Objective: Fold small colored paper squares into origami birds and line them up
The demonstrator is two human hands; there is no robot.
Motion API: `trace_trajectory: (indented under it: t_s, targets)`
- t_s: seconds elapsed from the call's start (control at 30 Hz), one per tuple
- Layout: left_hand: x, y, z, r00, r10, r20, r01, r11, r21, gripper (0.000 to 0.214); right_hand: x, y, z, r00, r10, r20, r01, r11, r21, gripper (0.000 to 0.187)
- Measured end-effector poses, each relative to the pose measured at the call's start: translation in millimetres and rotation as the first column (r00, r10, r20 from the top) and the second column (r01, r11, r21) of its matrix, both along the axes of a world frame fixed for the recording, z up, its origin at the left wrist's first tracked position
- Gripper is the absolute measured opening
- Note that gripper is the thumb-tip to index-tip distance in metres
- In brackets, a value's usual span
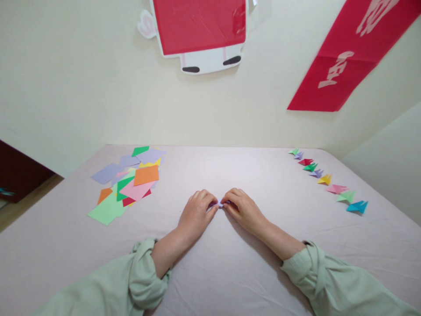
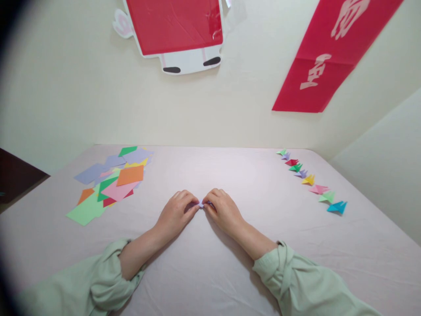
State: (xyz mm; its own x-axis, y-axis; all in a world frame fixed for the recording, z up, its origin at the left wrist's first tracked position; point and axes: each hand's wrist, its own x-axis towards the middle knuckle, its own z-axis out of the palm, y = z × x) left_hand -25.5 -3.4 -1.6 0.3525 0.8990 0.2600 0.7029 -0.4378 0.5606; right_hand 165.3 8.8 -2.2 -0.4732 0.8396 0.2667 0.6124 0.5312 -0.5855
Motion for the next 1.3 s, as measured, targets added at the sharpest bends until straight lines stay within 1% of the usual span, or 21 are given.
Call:
trace_trajectory:
  t_s: [0.23, 0.5, 0.7, 0.9, 1.03, 1.13, 1.23, 1.3]
  targets:
    - [0.9, 0.5, 1.0, 1.000, 0.001, -0.027, -0.001, 1.000, 0.000, 0.003, -2.1, 0.3, 1.8, 1.000, -0.015, 0.008, 0.015, 1.000, -0.006, 0.013]
    - [3.5, 2.6, -0.4, 0.999, 0.043, -0.026, -0.042, 0.999, 0.020, 0.008, -4.8, -0.5, 2.3, 0.996, -0.084, 0.021, 0.084, 0.996, -0.009, 0.011]
    - [4.6, 4.9, -1.9, 0.994, 0.097, -0.047, -0.096, 0.995, 0.020, 0.011, -8.1, 6.0, 2.1, 0.981, -0.184, 0.069, 0.185, 0.983, -0.012, 0.016]
    - [3.4, 5.8, -6.3, 0.989, 0.123, -0.084, -0.118, 0.991, 0.061, 0.010, -13.9, 8.5, 4.5, 0.960, -0.227, 0.161, 0.228, 0.974, 0.011, 0.015]
    - [3.3, 2.4, -5.3, 0.987, 0.105, -0.122, -0.094, 0.991, 0.094, 0.008, -16.3, 8.2, 3.2, 0.940, -0.253, 0.227, 0.245, 0.967, 0.063, 0.012]
    - [4.4, -3.4, -3.8, 0.982, 0.046, -0.181, -0.024, 0.992, 0.123, 0.012, -17.7, 7.3, 3.1, 0.923, -0.270, 0.274, 0.256, 0.963, 0.088, 0.010]
    - [5.1, -10.0, -5.4, 0.962, -0.008, -0.272, 0.050, 0.988, 0.148, 0.022, -19.0, 6.6, 4.2, 0.908, -0.280, 0.311, 0.264, 0.960, 0.094, 0.010]
    - [4.7, -14.1, -7.9, 0.939, -0.014, -0.343, 0.074, 0.984, 0.161, 0.032, -19.5, 6.9, 4.7, 0.903, -0.284, 0.322, 0.267, 0.959, 0.099, 0.010]
